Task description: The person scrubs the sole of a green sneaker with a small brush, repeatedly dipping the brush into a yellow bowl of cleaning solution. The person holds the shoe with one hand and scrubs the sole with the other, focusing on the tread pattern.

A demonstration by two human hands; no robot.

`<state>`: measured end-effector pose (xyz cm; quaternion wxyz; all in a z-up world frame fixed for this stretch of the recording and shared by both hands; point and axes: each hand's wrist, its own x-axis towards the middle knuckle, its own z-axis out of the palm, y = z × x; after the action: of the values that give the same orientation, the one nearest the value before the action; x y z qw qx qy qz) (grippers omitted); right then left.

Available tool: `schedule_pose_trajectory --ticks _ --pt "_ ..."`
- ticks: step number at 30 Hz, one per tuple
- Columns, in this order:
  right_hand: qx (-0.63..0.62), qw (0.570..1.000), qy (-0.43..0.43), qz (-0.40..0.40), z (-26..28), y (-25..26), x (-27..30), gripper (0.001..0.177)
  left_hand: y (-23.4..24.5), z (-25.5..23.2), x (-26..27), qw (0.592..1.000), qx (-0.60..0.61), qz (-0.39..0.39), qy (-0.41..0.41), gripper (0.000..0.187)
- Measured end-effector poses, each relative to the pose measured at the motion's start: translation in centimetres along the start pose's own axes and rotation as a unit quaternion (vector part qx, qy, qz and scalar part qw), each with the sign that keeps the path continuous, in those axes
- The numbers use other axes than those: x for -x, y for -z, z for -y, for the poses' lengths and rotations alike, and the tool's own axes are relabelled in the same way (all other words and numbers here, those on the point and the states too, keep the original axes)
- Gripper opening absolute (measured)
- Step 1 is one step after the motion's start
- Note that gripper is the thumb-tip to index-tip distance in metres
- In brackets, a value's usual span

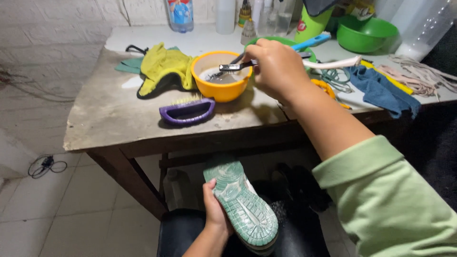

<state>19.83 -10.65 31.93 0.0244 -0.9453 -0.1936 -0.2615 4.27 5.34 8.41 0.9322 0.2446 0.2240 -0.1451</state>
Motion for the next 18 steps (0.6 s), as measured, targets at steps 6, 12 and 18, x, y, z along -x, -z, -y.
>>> schedule_pose_trajectory --ticks 6,12,18 --pt "-0.158 0.987 -0.025 -0.027 3.9 2.8 12.9 0.03 3.8 4.4 -2.8 0.995 0.0 -0.006 -0.103 0.04" --pt "-0.043 0.984 -0.077 0.153 5.3 -4.7 31.1 0.021 7.0 9.0 -2.0 0.941 -0.16 0.092 -0.284 0.071" --pt "-0.092 0.99 -0.102 0.006 7.0 -6.1 37.3 0.024 7.5 10.7 -2.0 0.906 -0.208 0.155 -0.335 0.079"
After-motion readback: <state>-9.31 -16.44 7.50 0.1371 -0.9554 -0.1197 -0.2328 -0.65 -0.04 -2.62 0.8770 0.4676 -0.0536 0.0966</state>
